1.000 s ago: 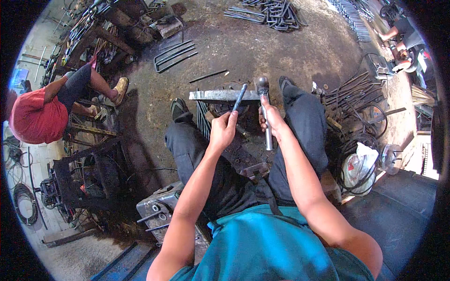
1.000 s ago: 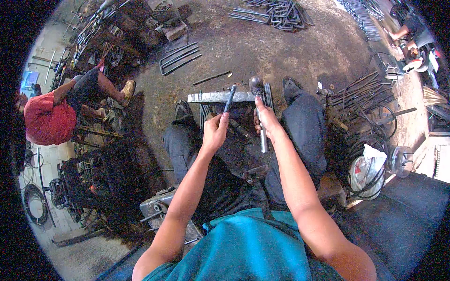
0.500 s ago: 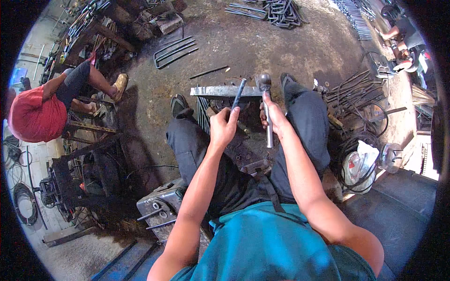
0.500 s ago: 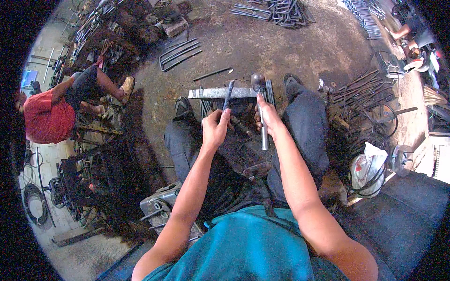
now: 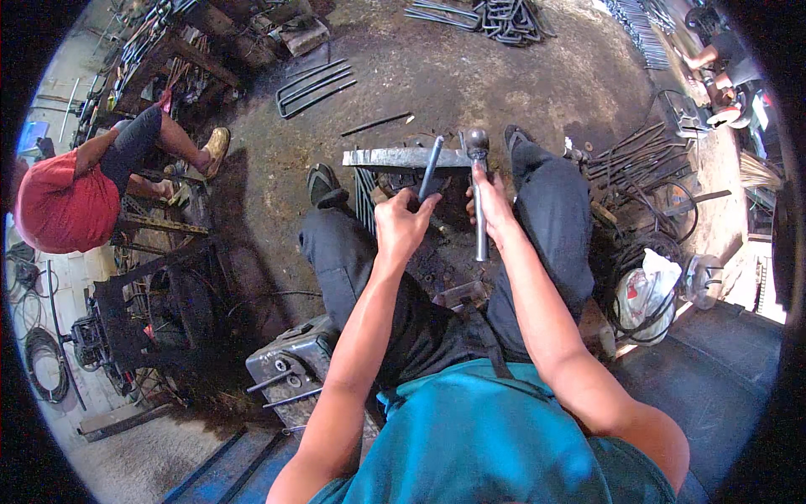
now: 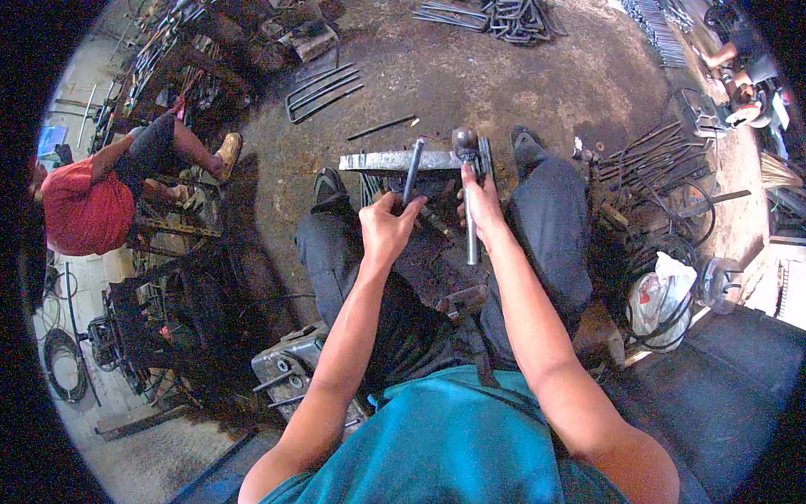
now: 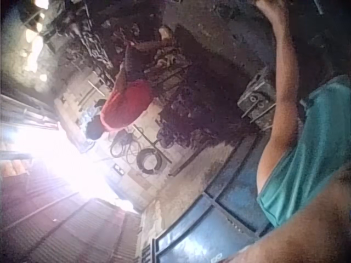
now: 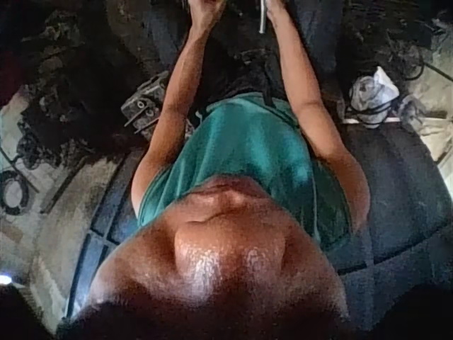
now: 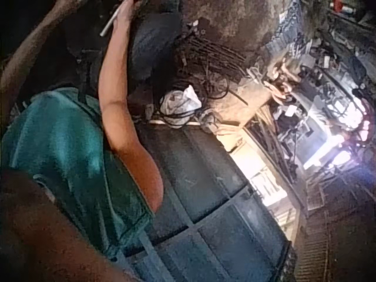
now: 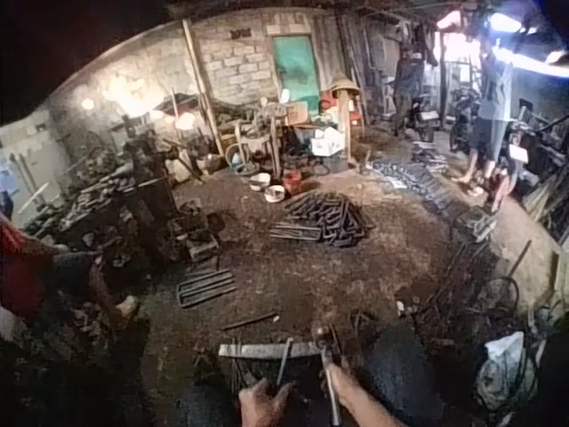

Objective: Straightening a metal bar by hammering it against a solid metal block.

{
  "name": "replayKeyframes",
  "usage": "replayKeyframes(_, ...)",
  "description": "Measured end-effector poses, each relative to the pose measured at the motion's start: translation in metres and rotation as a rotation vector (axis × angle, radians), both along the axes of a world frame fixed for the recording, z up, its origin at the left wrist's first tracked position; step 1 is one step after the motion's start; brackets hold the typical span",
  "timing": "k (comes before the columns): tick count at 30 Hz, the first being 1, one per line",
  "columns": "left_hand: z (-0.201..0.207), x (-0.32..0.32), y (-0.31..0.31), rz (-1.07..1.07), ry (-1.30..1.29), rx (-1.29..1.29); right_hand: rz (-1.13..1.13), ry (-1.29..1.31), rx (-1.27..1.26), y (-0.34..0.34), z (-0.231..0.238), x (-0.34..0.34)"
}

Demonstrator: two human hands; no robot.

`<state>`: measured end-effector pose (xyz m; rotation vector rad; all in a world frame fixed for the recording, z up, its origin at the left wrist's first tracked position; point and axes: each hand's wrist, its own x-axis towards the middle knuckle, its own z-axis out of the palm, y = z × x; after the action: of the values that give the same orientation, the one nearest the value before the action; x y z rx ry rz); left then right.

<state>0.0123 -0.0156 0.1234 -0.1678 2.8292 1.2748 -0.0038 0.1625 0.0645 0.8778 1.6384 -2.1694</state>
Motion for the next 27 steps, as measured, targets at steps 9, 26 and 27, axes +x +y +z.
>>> replayKeyframes(9, -0.019, -0.009, 0.011, -0.067, 0.006, -0.081, 0.074, 0.059, 0.146, 0.002, 0.01, -0.009)
replayKeyframes(26, -0.071, -0.016, 0.022, -0.099, -0.16, 0.105, 0.341, -0.094, 0.147, 0.042, 0.033, -0.035)
replayKeyframes(27, -0.073, -0.018, 0.023, -0.081, -0.182, 0.083, 0.314, -0.079, 0.142, 0.043, 0.031, -0.034)
